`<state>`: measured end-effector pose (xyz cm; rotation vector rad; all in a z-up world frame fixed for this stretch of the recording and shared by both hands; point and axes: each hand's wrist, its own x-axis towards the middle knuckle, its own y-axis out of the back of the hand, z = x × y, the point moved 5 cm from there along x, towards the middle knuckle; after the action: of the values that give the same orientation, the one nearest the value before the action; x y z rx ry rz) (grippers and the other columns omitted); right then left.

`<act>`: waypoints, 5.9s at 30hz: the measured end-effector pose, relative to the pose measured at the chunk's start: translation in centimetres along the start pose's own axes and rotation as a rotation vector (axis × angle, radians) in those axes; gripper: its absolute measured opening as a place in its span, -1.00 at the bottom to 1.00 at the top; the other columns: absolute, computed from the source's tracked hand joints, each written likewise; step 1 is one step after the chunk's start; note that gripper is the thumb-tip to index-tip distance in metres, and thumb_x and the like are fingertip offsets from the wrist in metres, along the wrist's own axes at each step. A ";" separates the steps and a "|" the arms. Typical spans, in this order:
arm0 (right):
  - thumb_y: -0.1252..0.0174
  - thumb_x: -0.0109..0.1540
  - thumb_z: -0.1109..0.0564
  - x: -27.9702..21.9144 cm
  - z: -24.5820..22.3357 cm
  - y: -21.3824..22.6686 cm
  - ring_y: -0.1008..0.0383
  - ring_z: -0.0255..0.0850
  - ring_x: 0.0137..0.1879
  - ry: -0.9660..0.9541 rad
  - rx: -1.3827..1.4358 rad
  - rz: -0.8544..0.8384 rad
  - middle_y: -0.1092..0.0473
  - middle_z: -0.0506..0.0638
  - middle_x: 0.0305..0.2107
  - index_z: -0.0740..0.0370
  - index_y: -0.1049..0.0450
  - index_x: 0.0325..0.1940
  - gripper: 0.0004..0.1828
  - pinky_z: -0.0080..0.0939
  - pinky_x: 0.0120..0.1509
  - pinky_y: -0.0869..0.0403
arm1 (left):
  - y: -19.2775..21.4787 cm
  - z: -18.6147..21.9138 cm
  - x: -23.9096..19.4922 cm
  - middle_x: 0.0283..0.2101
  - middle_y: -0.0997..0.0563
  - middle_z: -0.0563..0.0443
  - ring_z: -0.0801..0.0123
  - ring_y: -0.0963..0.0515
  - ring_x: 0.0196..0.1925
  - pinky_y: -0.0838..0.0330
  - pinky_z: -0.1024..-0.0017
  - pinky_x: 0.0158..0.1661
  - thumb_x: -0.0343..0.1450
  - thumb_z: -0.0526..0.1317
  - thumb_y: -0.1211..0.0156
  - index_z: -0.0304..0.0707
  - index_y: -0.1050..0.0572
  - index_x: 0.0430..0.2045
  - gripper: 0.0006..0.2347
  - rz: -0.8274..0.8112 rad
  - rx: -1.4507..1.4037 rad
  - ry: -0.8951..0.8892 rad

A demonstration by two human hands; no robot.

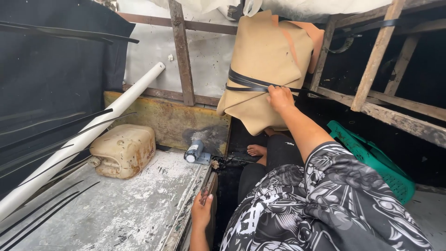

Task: Applying edge dye to a leather strap using a manual applicator and hanging it to dry with clothespins.

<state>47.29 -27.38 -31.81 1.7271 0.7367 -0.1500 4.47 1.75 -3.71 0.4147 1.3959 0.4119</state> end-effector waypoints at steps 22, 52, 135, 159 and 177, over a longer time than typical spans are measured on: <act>-0.33 0.09 0.29 -32.2 -6.9 27.1 -0.54 -0.14 -0.26 0.357 0.828 0.560 -0.45 0.00 -0.50 0.18 -0.65 -0.22 -0.81 -0.24 -0.13 -0.52 | -17.8 23.3 -11.1 0.13 -0.62 -0.14 0.40 -0.67 0.01 -0.60 0.44 0.02 0.54 -0.15 -0.13 -0.32 -0.35 0.30 -0.58 -0.705 -0.832 -0.693; -0.34 0.17 0.13 -49.4 17.2 44.5 -0.68 0.09 -0.01 0.117 0.790 0.177 -0.65 0.25 -0.21 0.32 -0.67 -0.03 -0.67 0.05 0.04 -0.59 | -11.6 36.4 -18.8 -0.12 -0.72 -0.04 0.31 -0.75 -0.16 -0.74 0.32 -0.01 0.57 -0.26 -0.03 -0.20 -0.51 0.04 -0.80 -0.385 -1.300 -0.988; -0.39 0.17 0.33 -44.4 28.9 60.2 -0.44 -0.12 -0.14 0.846 -0.197 0.965 -0.52 -0.15 -0.36 0.13 -0.68 -0.14 -0.78 -0.02 0.07 -0.15 | -17.2 48.4 -39.5 -0.23 -0.69 0.25 0.29 -0.60 -0.02 -0.09 0.09 0.38 0.58 -0.17 -0.49 0.04 -0.68 -0.32 -0.91 1.062 0.530 -1.860; -0.39 0.15 0.41 -53.2 41.2 61.1 -0.47 -0.17 -0.11 0.509 -0.247 1.032 -0.53 -0.24 -0.42 0.06 -0.71 -0.31 -0.75 -0.01 0.26 -0.09 | -29.4 52.7 -51.1 -0.34 -0.64 0.30 0.32 -0.55 -0.16 -0.07 0.16 0.30 0.57 -0.19 -0.34 0.06 -0.57 -0.51 -0.80 0.813 0.658 -2.211; -0.45 0.34 0.36 -58.9 51.5 60.5 -0.61 -0.15 0.09 0.186 -0.374 1.030 -0.61 -0.19 -0.30 0.03 -0.75 -0.19 -0.79 0.02 0.52 -0.10 | -38.0 54.7 -55.4 -0.51 -0.43 0.31 0.25 -0.43 -0.25 -0.13 0.08 0.15 0.50 -0.16 -0.33 0.11 -0.63 -0.51 -0.85 0.519 0.587 -2.383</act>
<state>47.90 -104.10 30.61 1.5673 -0.0693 0.8106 52.90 -61.24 31.00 1.1354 -1.0059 -0.2424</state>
